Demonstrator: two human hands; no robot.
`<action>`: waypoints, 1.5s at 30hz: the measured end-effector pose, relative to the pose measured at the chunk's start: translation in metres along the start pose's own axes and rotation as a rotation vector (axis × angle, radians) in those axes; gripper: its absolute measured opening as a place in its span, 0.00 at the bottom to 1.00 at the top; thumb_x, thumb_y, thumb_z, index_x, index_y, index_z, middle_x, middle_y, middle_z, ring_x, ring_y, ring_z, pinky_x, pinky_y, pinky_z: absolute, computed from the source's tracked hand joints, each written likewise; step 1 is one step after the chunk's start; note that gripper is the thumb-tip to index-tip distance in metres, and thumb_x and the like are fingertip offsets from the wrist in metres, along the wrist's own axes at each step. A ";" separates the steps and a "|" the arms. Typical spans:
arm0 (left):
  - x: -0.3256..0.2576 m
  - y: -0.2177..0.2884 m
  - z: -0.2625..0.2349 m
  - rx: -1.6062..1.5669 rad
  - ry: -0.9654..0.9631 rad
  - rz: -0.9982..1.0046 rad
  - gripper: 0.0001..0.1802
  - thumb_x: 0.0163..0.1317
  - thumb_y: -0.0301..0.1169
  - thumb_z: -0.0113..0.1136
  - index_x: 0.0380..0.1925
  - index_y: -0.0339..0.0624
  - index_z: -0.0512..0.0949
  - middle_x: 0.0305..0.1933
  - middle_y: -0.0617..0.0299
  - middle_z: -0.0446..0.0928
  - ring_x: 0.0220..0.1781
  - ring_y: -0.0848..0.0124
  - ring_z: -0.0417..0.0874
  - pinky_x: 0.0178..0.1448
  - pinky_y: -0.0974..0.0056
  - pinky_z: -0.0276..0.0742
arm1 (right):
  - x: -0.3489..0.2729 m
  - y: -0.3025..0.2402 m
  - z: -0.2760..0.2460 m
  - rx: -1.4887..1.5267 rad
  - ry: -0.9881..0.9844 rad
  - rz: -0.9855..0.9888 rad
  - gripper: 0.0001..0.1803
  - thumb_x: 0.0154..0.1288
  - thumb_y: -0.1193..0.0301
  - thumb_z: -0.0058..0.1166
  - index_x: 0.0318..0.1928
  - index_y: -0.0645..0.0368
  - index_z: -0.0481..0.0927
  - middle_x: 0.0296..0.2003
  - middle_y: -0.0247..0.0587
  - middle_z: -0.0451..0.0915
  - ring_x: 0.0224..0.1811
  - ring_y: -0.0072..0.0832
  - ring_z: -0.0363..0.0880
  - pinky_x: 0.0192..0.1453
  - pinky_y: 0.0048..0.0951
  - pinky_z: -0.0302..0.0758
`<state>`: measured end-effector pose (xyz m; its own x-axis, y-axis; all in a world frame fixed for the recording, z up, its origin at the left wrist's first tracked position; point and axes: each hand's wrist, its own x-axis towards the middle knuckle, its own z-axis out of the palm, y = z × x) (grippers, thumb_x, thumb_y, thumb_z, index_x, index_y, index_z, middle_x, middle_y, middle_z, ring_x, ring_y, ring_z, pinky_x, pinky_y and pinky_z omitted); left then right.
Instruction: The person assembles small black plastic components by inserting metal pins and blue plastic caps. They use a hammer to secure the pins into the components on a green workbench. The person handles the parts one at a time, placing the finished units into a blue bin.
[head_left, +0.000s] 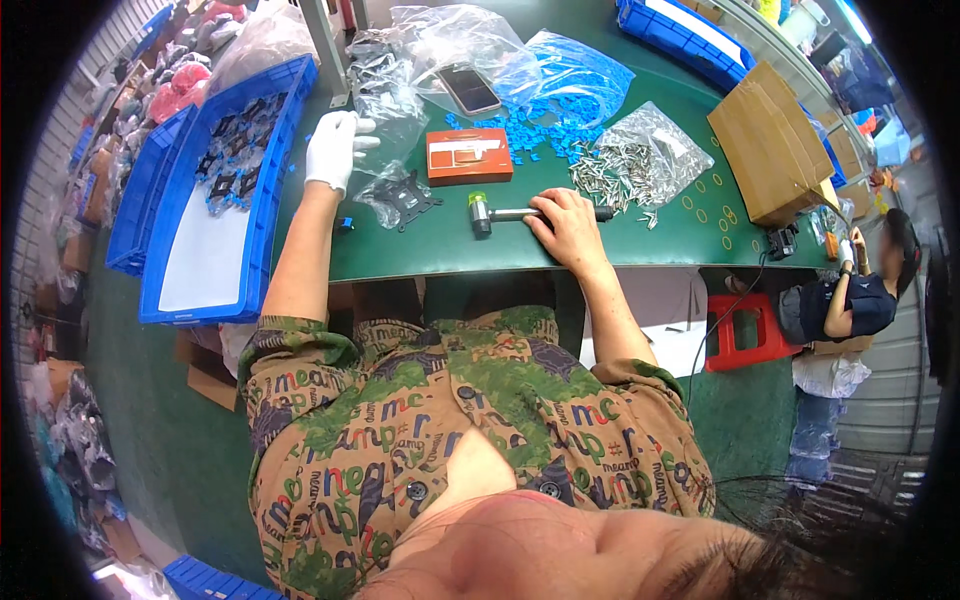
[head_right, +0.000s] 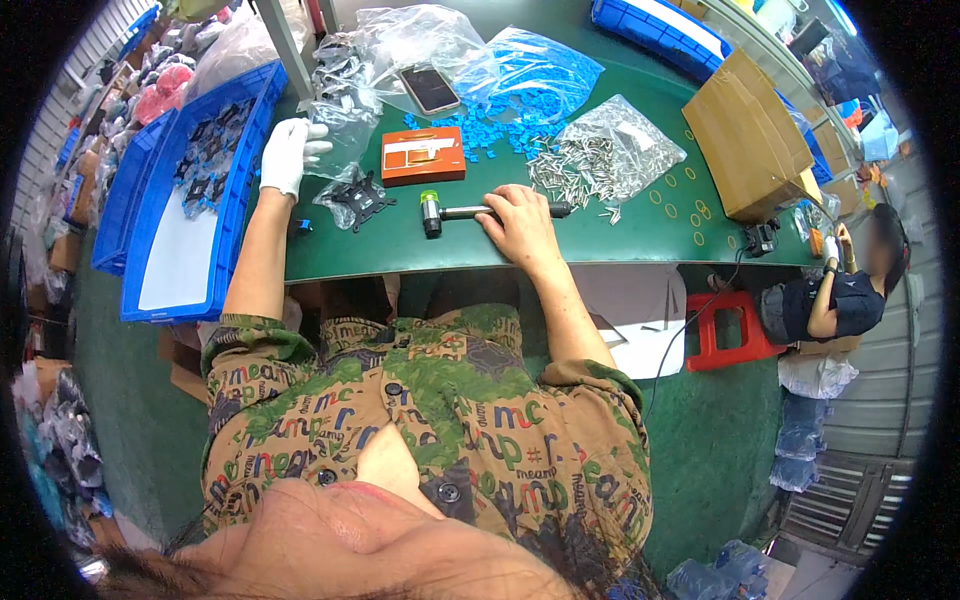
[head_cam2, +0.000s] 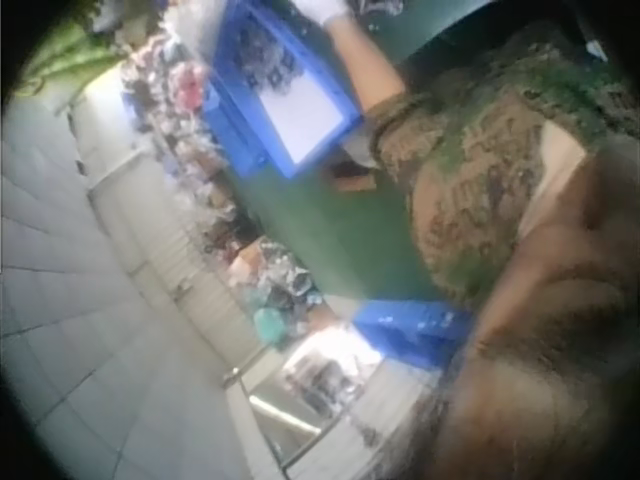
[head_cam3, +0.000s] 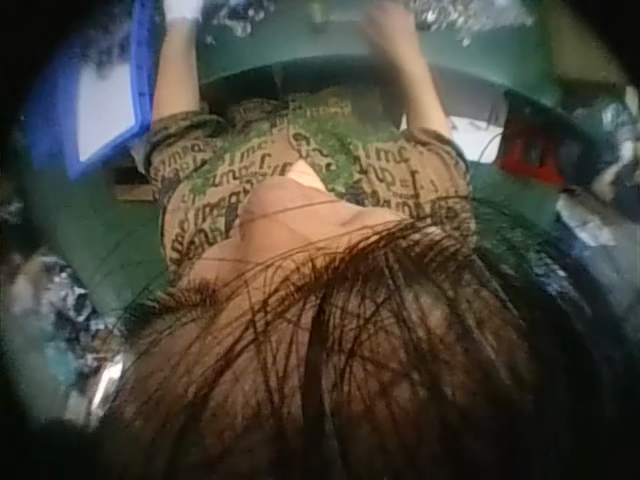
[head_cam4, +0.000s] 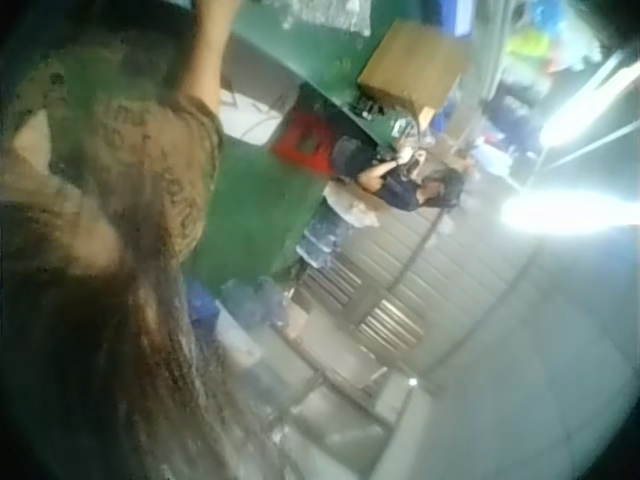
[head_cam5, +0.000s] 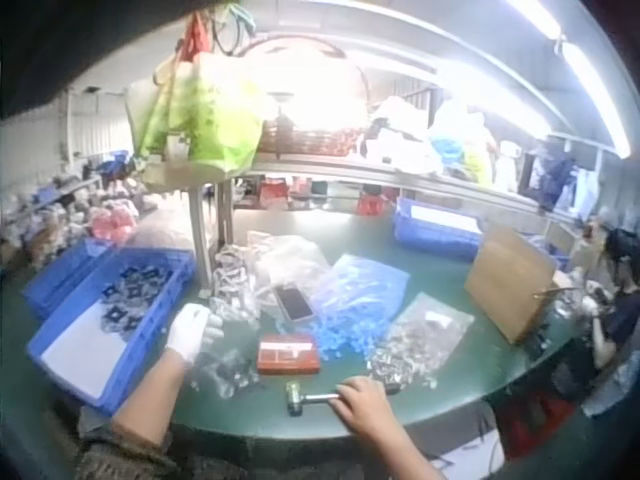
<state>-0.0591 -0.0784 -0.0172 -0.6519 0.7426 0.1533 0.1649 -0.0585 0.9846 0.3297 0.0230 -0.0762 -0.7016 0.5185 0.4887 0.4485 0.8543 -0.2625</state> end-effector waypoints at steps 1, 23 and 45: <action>0.005 0.004 0.004 -0.078 -0.024 -0.071 0.14 0.77 0.38 0.52 0.50 0.40 0.77 0.44 0.56 0.86 0.36 0.69 0.87 0.38 0.65 0.81 | -0.001 0.000 0.000 0.001 0.010 -0.003 0.15 0.65 0.62 0.66 0.49 0.55 0.85 0.49 0.38 0.82 0.60 0.40 0.77 0.63 0.45 0.70; 0.232 -0.098 0.205 1.500 -0.181 0.012 0.16 0.74 0.33 0.49 0.51 0.49 0.85 0.49 0.63 0.87 0.48 0.66 0.87 0.50 0.55 0.84 | 0.003 -0.005 -0.014 0.098 0.012 0.016 0.16 0.61 0.63 0.69 0.48 0.54 0.83 0.49 0.38 0.80 0.59 0.40 0.76 0.63 0.44 0.69; 0.205 -0.075 0.197 0.879 -0.115 0.377 0.24 0.71 0.46 0.56 0.60 0.45 0.81 0.61 0.42 0.80 0.68 0.47 0.77 0.73 0.50 0.70 | 0.004 0.004 -0.021 0.255 0.017 -0.014 0.16 0.64 0.63 0.67 0.50 0.54 0.83 0.47 0.37 0.82 0.59 0.37 0.77 0.62 0.43 0.67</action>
<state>-0.0592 0.2098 -0.0765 -0.3733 0.8411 0.3914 0.8749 0.1790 0.4499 0.3404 0.0275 -0.0576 -0.6968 0.5074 0.5071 0.2826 0.8439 -0.4561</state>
